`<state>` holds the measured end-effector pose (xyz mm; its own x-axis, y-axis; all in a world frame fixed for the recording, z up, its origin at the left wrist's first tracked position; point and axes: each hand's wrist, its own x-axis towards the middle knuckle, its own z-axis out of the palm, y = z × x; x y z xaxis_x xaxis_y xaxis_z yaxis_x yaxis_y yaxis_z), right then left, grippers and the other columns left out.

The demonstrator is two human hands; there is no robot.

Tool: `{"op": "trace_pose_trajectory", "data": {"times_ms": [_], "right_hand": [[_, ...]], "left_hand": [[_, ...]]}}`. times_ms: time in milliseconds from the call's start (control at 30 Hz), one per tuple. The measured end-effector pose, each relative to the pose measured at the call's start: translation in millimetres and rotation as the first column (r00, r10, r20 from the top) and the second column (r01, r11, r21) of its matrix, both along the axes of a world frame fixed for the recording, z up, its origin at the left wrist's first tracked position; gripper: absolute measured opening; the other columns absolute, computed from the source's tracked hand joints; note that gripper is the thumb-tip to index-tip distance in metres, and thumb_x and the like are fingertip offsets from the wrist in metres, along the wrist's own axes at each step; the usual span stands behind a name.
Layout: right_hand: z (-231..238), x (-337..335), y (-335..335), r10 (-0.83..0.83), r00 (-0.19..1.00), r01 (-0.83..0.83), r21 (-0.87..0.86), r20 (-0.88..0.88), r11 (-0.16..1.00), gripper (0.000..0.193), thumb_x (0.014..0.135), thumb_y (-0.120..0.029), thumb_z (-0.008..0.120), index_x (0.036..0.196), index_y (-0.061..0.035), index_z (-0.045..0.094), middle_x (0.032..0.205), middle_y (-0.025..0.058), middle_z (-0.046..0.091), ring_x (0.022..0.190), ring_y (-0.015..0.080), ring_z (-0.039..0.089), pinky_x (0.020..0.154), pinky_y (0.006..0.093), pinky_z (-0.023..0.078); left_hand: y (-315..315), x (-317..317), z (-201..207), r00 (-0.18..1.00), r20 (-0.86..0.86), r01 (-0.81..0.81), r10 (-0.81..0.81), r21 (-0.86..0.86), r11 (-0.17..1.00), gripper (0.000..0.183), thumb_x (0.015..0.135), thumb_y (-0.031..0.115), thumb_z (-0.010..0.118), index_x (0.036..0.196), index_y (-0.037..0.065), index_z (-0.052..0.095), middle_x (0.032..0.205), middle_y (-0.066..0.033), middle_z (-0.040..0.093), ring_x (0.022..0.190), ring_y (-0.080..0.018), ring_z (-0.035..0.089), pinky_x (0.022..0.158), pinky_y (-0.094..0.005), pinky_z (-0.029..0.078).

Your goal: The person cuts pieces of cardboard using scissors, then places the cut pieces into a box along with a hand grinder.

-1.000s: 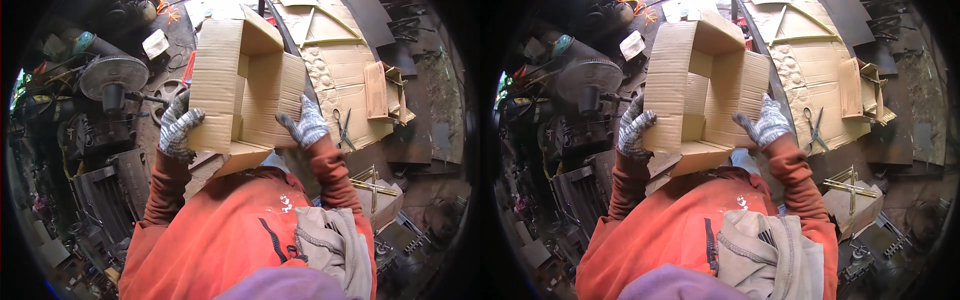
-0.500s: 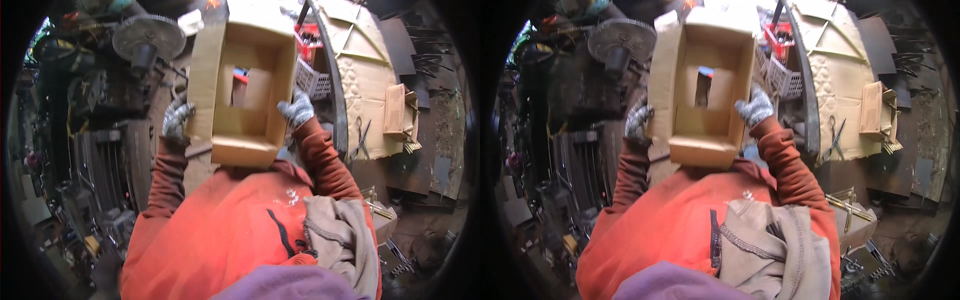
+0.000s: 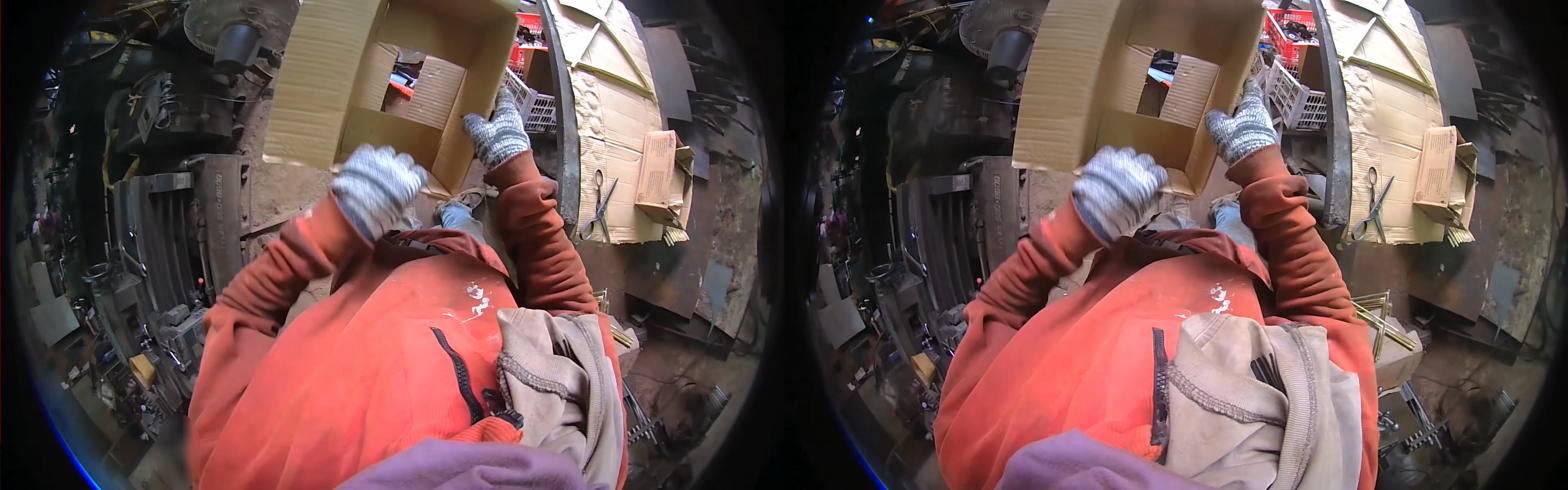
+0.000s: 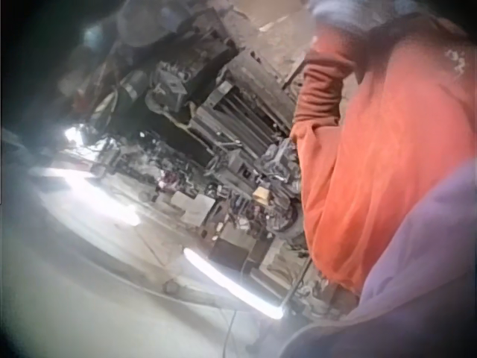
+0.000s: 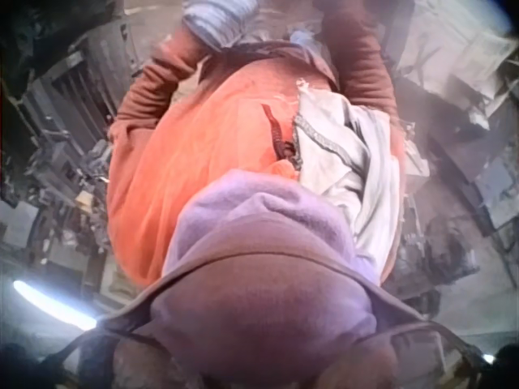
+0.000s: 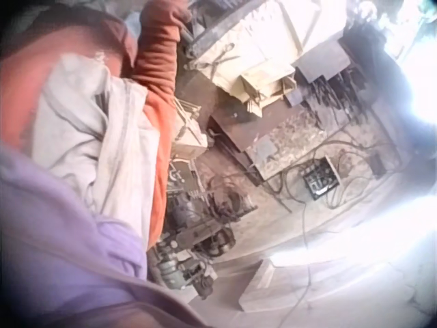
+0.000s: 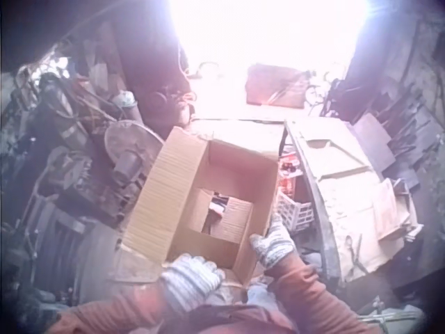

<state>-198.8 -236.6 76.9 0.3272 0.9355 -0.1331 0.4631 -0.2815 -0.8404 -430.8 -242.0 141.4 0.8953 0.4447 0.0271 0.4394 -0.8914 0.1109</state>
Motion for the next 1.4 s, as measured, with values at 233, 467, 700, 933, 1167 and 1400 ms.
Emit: {"op": "trace_pose_trajectory", "data": {"times_ms": [233,467,700,933,1167,1400], "right_hand": [[79,9,-38,0.476,0.498,-0.683,-0.01,0.725,0.731,0.039,0.08,-0.041,0.068,0.109,-0.0142,0.067,0.133,0.0108,0.051,0.135,0.0337,0.035,0.11,0.0606,0.019],[93,9,-54,0.564,0.624,-0.737,0.166,0.541,0.655,0.02,0.081,-0.026,0.066,0.077,-0.007,0.063,0.074,0.0134,0.059,0.067,0.0341,0.058,0.065,0.0444,0.045],[57,17,-44,0.218,0.627,-0.455,0.125,0.748,0.882,0.018,0.086,-0.023,0.055,0.099,-0.0124,0.063,0.079,0.011,0.063,0.069,0.0307,0.063,0.061,0.043,0.049],[33,16,-35,0.334,0.555,-0.362,-0.141,0.762,0.922,0.027,0.094,-0.025,0.043,0.113,-0.0145,0.059,0.094,0.011,0.068,0.081,0.0298,0.068,0.067,0.0445,0.052],[14,10,-20,0.318,0.541,-0.398,-0.096,0.778,0.912,0.025,0.09,-0.021,0.05,0.111,-0.0137,0.061,0.086,0.0114,0.067,0.071,0.0294,0.066,0.06,0.0436,0.051],[20,-7,-28,0.375,0.615,-0.505,-0.019,0.694,0.863,0.032,0.096,-0.029,0.041,0.114,-0.013,0.062,0.089,0.0124,0.069,0.081,0.0314,0.067,0.073,0.0428,0.051]], "left_hand": [[63,-1,34,0.944,0.285,0.284,-0.169,-0.433,0.855,0.018,0.069,0.015,0.073,0.086,0.009,0.07,0.076,-0.0122,0.066,0.076,-0.031,0.064,0.071,-0.0408,0.049],[75,19,40,0.954,0.23,0.287,-0.19,-0.529,0.798,0.026,0.068,0.015,0.076,0.092,0.008,0.069,0.082,-0.0131,0.066,0.082,-0.033,0.064,0.075,-0.0417,0.05],[66,37,26,0.949,0.31,0.208,-0.053,-0.493,0.845,0.033,0.068,0.012,0.08,0.097,0.003,0.066,0.084,-0.0135,0.066,0.08,-0.0328,0.063,0.073,-0.0387,0.051],[48,36,21,0.949,0.308,0.196,-0.07,-0.397,0.897,0.032,0.071,0.017,0.078,0.096,0.002,0.067,0.083,-0.0155,0.065,0.08,-0.0339,0.063,0.073,-0.0411,0.051],[51,31,21,0.981,0.175,0.148,-0.083,-0.4,0.904,0.033,0.074,0.021,0.075,0.099,0.002,0.066,0.084,-0.0159,0.065,0.084,-0.035,0.063,0.075,-0.0417,0.05],[79,25,-9,0.997,0.074,0.063,-0.012,-0.735,0.675,0.029,0.078,0.016,0.07,0.105,0.005,0.065,0.084,-0.0148,0.067,0.079,-0.0249,0.065,0.075,-0.0354,0.051]]}}
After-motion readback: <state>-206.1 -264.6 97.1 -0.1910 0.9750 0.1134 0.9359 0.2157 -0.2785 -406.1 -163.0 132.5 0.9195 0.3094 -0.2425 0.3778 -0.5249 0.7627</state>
